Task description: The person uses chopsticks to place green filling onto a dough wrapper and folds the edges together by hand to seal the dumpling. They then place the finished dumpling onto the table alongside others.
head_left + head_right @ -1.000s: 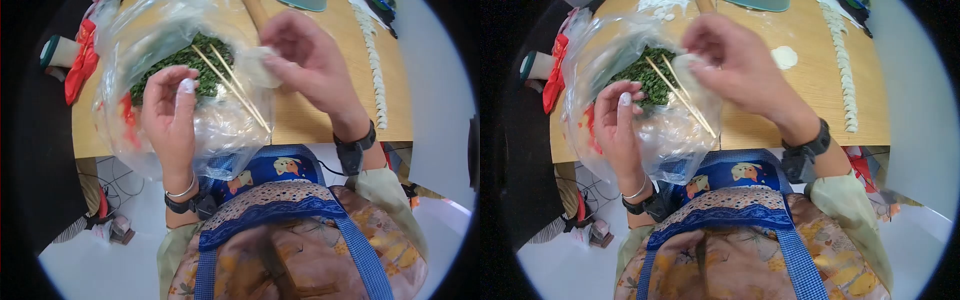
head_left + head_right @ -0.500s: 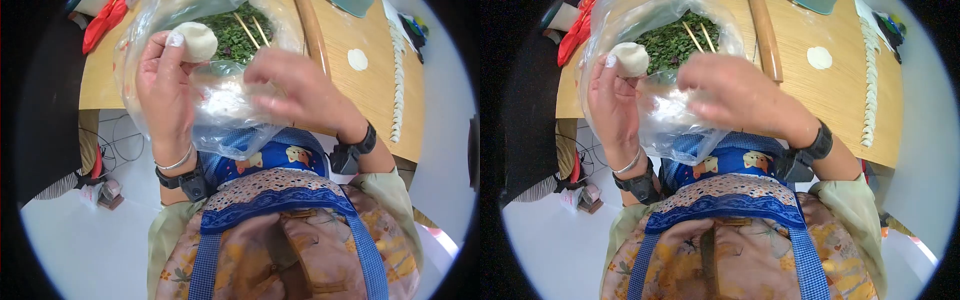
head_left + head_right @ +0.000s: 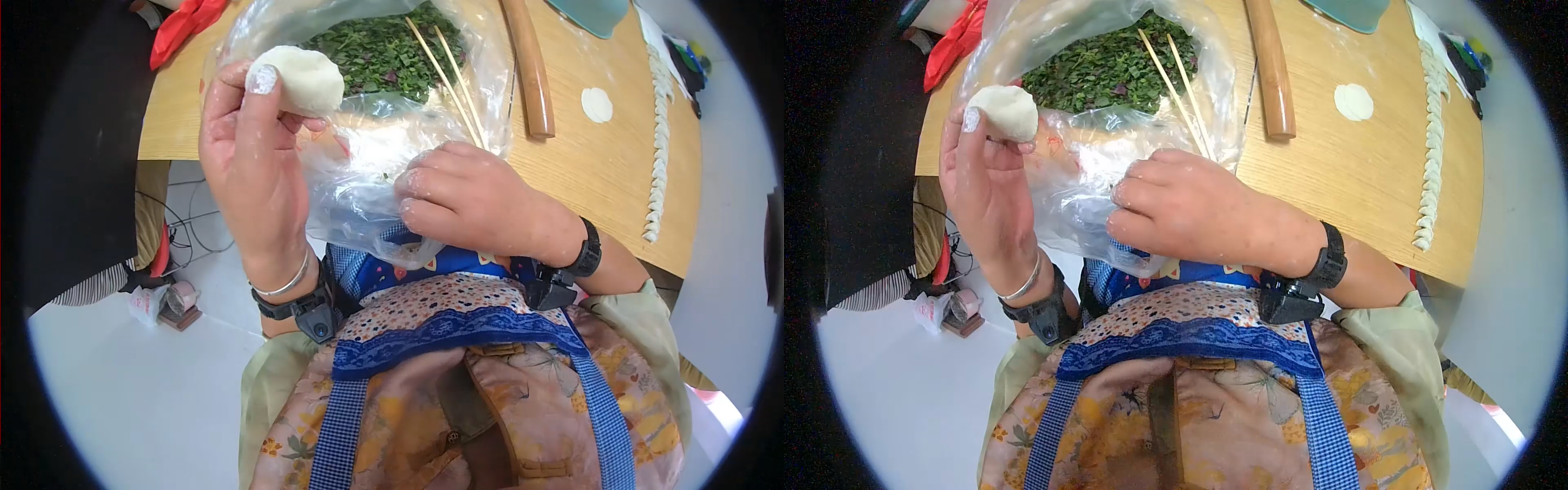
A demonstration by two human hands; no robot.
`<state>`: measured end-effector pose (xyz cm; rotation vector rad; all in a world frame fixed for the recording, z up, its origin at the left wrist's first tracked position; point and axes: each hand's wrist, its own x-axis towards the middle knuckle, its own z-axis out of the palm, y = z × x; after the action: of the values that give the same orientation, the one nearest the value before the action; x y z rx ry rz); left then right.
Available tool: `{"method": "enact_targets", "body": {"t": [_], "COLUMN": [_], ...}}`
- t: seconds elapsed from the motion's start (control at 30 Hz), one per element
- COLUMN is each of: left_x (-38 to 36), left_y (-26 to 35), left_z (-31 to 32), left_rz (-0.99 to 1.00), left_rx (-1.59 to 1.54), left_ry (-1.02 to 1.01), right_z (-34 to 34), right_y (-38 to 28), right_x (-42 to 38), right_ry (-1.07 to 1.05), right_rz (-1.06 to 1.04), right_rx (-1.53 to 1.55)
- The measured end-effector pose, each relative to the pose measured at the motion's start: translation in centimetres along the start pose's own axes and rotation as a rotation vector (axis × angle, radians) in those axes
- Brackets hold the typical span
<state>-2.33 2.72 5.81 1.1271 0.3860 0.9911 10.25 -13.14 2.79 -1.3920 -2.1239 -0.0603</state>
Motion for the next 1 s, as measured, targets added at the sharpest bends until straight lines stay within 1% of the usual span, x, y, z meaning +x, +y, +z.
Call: {"method": "enact_targets", "body": {"t": [0.07, 0.13, 0.23, 0.37, 0.43, 0.47, 0.53, 0.67, 0.73, 0.77, 0.83, 0.87, 0.93, 0.97, 1.0], "left_x": [-0.3, -0.4, -0.6, -0.8, -0.8, -0.8, -0.8, -0.8, -0.9, -0.9, -0.8, -0.7, -0.8, -0.9, -0.9], "left_y": [0.4, 0.4, 0.7, 1.5, 2.2, 2.6, 3.1, 3.4, 3.4, 3.3, 2.9, 2.8, 2.7, 2.7, 2.7], "left_z": [0.2, -0.1, -0.1, 0.1, 0.3, 0.4, 0.7, 1.3, 1.1, 0.9, 0.6, 0.6, 0.7, 0.7, 0.8], "left_rz": [0.004, 0.016, 0.036, 0.083, 0.114, 0.129, 0.149, 0.167, 0.158, 0.145, 0.143, 0.142, 0.139, 0.136, 0.133], "left_rx": [0.014, 0.013, 0.016, -0.033, -0.064, -0.094, -0.094, -0.120, -0.113, -0.107, -0.120, -0.130, -0.132, -0.132, -0.131], "left_ry": [0.007, -0.006, -0.020, -0.054, -0.077, -0.094, -0.097, -0.077, -0.082, -0.083, -0.065, -0.044, -0.038, -0.029, -0.029], "right_z": [-0.3, -0.5, -1.3, -2.1, -2.4, -2.5, -2.6, -3.4, -2.9, -2.6, -2.1, -2.6, -4.2, -4.3, -4.2], "right_y": [-0.1, -0.2, -0.4, -0.2, -0.4, -0.2, 0.0, 0.1, 0.0, 0.2, 0.5, 0.3, -0.7, -0.8, -0.8], "right_x": [0.1, 0.3, 0.6, 1.6, 2.2, 2.6, 3.1, 3.4, 3.2, 3.1, 3.0, 2.8, 2.5, 2.3, 2.1], "right_ry": [0.022, 0.101, 0.109, 0.169, 0.343, 0.349, 0.490, 0.477, 0.519, 0.520, 0.637, 0.638, 0.383, 0.384, 0.385], "right_rz": [0.011, 0.014, 0.048, 0.069, 0.050, 0.035, -0.002, -0.019, 0.031, 0.031, -0.109, -0.108, 0.146, 0.148, 0.037], "right_rx": [0.031, 0.111, 0.194, 0.166, 0.133, 0.123, 0.068, 0.044, 0.187, 0.183, 0.189, 0.187, 0.391, 0.392, 0.317]}}
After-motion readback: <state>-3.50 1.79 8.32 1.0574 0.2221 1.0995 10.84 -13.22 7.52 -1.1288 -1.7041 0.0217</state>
